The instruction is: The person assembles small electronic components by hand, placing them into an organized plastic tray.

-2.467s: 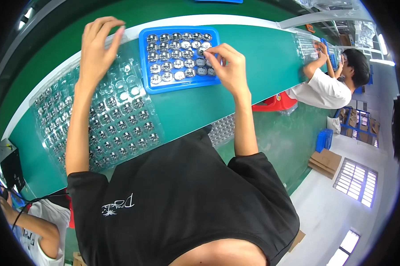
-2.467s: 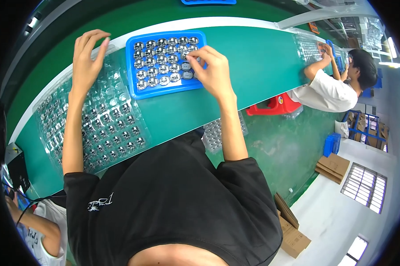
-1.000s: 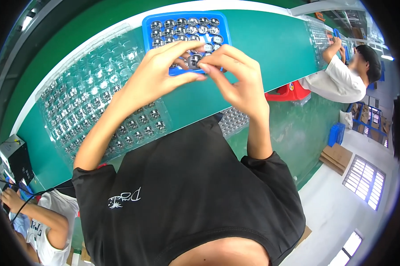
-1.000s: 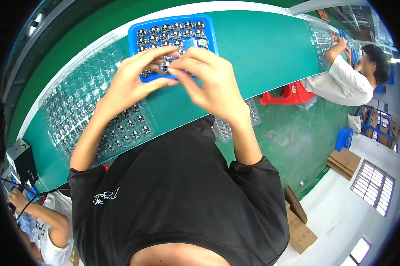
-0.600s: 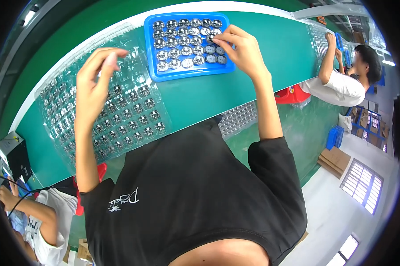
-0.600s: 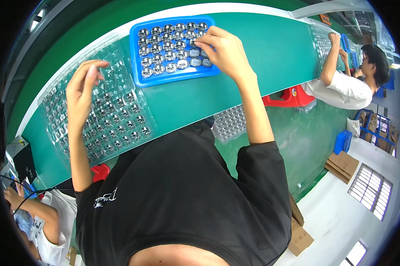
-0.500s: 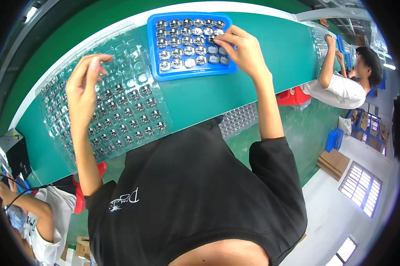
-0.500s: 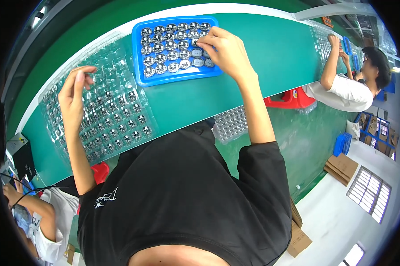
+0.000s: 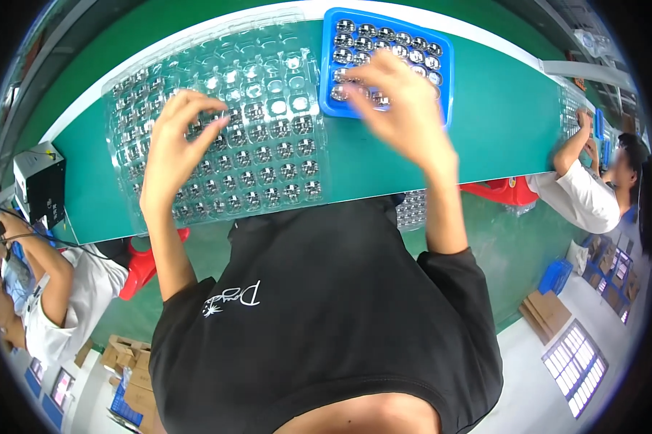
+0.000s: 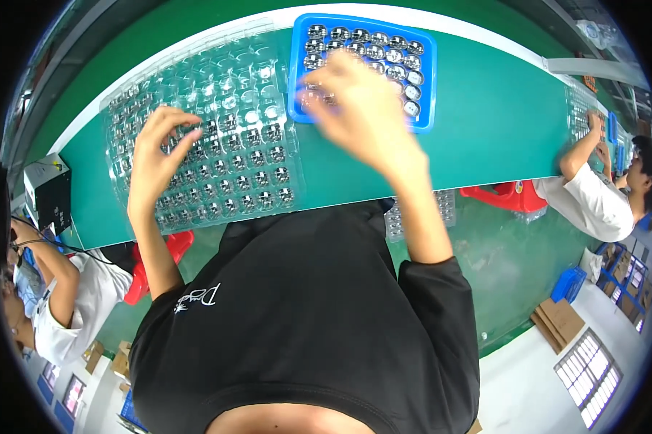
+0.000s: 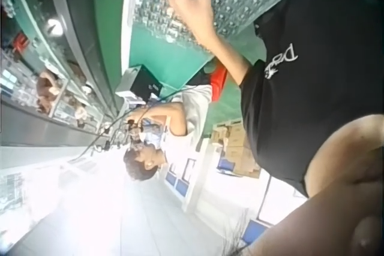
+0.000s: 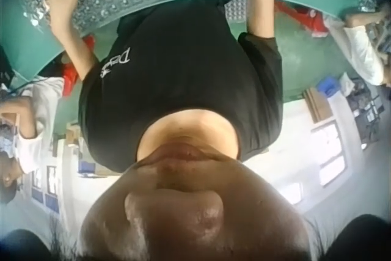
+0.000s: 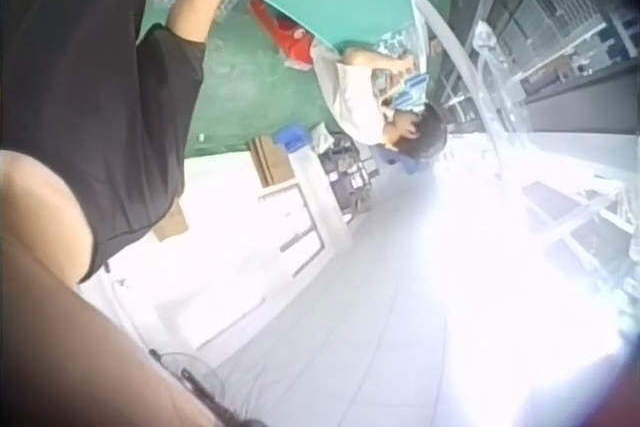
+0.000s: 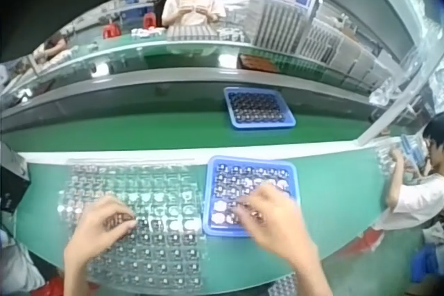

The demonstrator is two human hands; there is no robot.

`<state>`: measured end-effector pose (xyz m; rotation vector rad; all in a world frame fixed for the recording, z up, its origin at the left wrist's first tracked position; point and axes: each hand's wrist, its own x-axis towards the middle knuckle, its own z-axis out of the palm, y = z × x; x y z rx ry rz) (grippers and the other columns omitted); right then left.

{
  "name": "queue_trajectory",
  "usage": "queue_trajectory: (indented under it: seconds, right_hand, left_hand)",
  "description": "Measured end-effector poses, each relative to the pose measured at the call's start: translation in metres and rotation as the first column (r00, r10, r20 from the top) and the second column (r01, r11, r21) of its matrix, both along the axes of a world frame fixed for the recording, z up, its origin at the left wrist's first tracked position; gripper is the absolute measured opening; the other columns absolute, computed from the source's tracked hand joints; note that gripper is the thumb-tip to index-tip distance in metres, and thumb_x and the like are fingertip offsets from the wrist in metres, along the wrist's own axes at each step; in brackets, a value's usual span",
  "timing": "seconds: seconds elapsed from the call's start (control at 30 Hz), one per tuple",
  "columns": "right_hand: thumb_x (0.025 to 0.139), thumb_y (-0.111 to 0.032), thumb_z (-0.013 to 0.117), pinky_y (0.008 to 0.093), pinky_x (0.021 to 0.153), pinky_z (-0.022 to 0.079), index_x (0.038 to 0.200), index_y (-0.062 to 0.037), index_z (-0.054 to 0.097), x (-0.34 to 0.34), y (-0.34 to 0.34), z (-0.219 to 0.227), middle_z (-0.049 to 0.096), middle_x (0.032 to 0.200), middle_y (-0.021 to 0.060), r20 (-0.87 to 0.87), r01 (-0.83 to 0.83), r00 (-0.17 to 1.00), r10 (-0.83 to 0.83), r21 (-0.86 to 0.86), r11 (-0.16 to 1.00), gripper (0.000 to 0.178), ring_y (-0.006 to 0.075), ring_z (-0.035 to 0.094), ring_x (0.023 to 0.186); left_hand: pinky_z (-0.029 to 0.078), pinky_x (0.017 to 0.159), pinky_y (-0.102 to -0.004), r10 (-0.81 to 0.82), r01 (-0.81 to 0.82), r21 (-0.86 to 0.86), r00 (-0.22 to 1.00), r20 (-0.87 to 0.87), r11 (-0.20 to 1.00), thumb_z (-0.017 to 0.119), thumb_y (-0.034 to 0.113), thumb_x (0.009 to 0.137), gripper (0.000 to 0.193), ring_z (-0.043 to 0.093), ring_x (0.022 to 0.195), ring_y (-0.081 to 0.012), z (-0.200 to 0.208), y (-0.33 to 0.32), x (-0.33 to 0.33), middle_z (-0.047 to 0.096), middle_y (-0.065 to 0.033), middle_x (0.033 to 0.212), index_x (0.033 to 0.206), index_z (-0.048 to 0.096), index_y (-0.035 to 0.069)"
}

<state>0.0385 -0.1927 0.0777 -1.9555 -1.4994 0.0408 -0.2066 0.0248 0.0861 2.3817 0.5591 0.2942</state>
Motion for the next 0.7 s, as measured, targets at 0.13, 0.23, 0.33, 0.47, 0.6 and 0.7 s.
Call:
queue_trajectory:
  seconds: [0.13, 0.23, 0.33, 0.47, 0.6, 0.7]
  right_hand:
    - [0.086, -0.016, 0.076, 0.0398, 0.072, 0.057, 0.103, -0.0065, 0.074, -0.057, 0.048, -0.015, 0.064, 0.095, 0.0085, -0.120, -0.206, 0.971, 0.205, 0.002, 0.979, 0.019, 0.0290, 0.069, 0.087]
    - [0.081, -0.011, 0.072, 0.0427, 0.072, 0.058, 0.093, -0.0048, 0.075, -0.069, 0.064, -0.033, 0.065, 0.093, 0.0138, 0.006, -0.185, 0.983, 0.186, -0.053, 0.981, 0.013, 0.0318, 0.071, 0.088]
    - [0.075, -0.009, 0.070, 0.0448, 0.070, 0.059, 0.078, -0.0018, 0.074, -0.077, 0.076, -0.034, 0.067, 0.090, 0.0189, 0.035, -0.155, 0.986, 0.161, -0.125, 0.980, 0.009, 0.0340, 0.072, 0.087]
    - [0.074, -0.008, 0.069, 0.0437, 0.072, 0.059, 0.078, -0.0003, 0.074, -0.076, 0.076, -0.038, 0.068, 0.090, 0.0187, 0.090, -0.163, 0.983, 0.162, 0.007, 0.987, 0.010, 0.0334, 0.072, 0.087]
    - [0.085, -0.012, 0.075, 0.0418, 0.068, 0.055, 0.084, -0.0034, 0.071, -0.047, 0.040, -0.009, 0.063, 0.085, 0.0124, -0.198, -0.103, 0.964, 0.180, 0.345, 0.933, 0.009, 0.0305, 0.069, 0.081]
    - [0.087, -0.009, 0.078, 0.0367, 0.069, 0.055, 0.094, -0.0032, 0.075, 0.017, -0.015, -0.013, 0.069, 0.089, 0.0117, -0.177, 0.138, 0.982, -0.065, 0.443, 0.886, 0.009, 0.0282, 0.068, 0.078]
  left_hand:
    - [0.048, 0.093, -0.0408, -0.022, 0.025, 0.028, 0.995, -0.102, 0.999, 0.079, 0.006, 0.085, 0.026, 0.060, 0.107, -0.0320, -0.002, -0.010, 0.002, 0.061, -0.0126, 0.107, 0.110, 0.072, 0.004]
    - [0.048, 0.093, -0.0415, 0.003, 0.017, 0.161, 0.992, -0.127, 0.987, 0.078, 0.005, 0.084, 0.021, 0.060, 0.102, -0.0339, -0.009, -0.018, 0.010, 0.060, -0.0139, 0.104, 0.103, 0.071, 0.003]
    - [0.048, 0.091, -0.0418, -0.053, 0.074, 0.191, 0.992, -0.114, 0.979, 0.076, 0.004, 0.085, 0.015, 0.060, 0.100, -0.0342, -0.005, -0.015, 0.015, 0.060, -0.0143, 0.102, 0.098, 0.070, 0.001]
    - [0.049, 0.083, -0.0399, -0.190, 0.211, 0.125, 0.968, -0.162, 0.970, 0.071, 0.002, 0.089, 0.008, 0.062, 0.092, -0.0311, 0.016, 0.005, 0.035, 0.063, -0.0143, 0.094, 0.093, 0.066, -0.003]
    - [0.049, 0.075, -0.0352, -0.185, 0.192, 0.093, 0.979, -0.081, 0.977, 0.069, 0.003, 0.093, 0.009, 0.063, 0.081, -0.0254, 0.047, 0.014, 0.059, 0.066, -0.0129, 0.090, 0.093, 0.065, -0.005]
    - [0.050, 0.076, -0.0339, -0.216, 0.203, 0.138, 0.972, 0.090, 0.969, 0.070, 0.000, 0.091, 0.007, 0.064, 0.083, -0.0246, 0.047, 0.003, 0.083, 0.067, -0.0129, 0.091, 0.093, 0.066, -0.005]
